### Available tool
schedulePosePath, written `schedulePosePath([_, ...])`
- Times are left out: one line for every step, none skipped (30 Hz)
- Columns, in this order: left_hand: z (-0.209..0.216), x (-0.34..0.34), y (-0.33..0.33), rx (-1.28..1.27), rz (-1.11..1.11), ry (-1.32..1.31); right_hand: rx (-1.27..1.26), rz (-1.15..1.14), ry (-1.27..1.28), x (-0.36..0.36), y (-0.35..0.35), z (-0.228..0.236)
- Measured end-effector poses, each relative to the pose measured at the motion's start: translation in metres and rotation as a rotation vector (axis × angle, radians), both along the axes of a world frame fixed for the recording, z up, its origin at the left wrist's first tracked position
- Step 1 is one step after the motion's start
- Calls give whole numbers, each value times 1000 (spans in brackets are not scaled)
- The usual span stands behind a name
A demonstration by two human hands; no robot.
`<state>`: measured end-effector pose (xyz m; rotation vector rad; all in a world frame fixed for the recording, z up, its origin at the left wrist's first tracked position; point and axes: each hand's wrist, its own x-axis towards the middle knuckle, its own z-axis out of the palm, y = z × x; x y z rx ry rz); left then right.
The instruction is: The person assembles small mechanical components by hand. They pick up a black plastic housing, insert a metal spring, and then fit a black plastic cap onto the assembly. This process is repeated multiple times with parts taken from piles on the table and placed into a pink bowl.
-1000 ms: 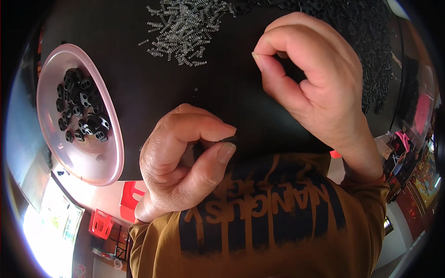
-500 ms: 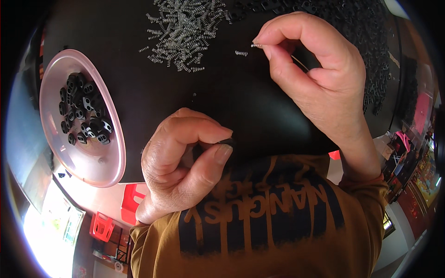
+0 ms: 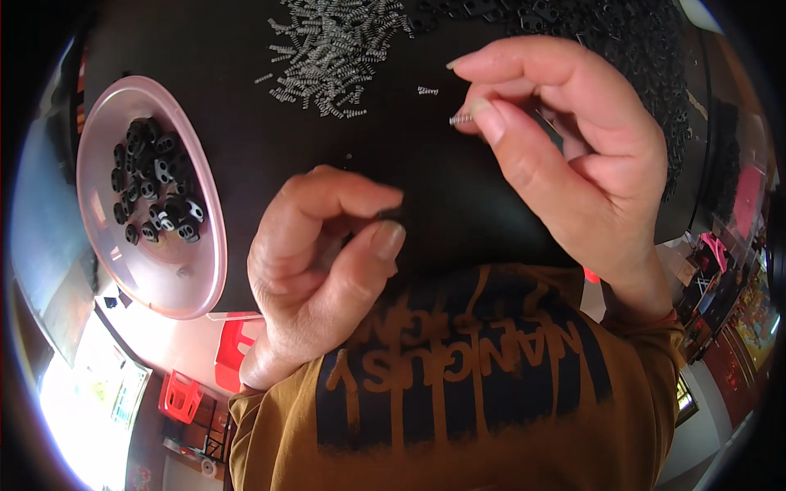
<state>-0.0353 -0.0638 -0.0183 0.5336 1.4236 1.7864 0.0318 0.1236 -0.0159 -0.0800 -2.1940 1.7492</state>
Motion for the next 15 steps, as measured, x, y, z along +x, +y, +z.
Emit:
schedulePosePath([2,2,1,-22,40,1,0,32,-101,3,0,13])
schedulePosePath([5,4,3,-45,80,3,-21,54,-158,5,-3,18])
schedulePosePath([6,5,6,-63,108,4,-38,66,-216,8,-4,24])
schedulePosePath([2,4,9,-30,93,94,-77,69,-230,11,-7,26])
schedulePosePath([5,4,9,-73,83,141,-99,67,-233,15,-8,25])
schedulePosePath([7,4,12,-112,68,189,-120,60,-236,18,-9,25])
schedulePosePath([11,5,15,-151,52,237,-141,56,-238,22,-10,24])
schedulePosePath([19,7,18,-231,36,232,-183,36,-250,26,-13,24])
schedulePosePath([20,9,19,-221,28,235,-223,11,-260,30,-14,24])
schedulePosePath([18,12,20,-211,20,238,-260,29,-270,34,-15,23])
schedulePosePath([16,15,20,-200,10,240,-257,-12,-280,35,-19,25])
schedulePosePath([16,15,21,-205,-9,254,-261,-24,-248,38,-20,23])
schedulePosePath([13,17,22,-196,-7,307,-264,-37,-216,41,-20,20])
schedulePosePath([10,20,23,-185,-5,360,-216,-46,-191,44,-19,19])
schedulePosePath([8,22,24,-180,0,412,-223,-36,-205,47,-19,19])
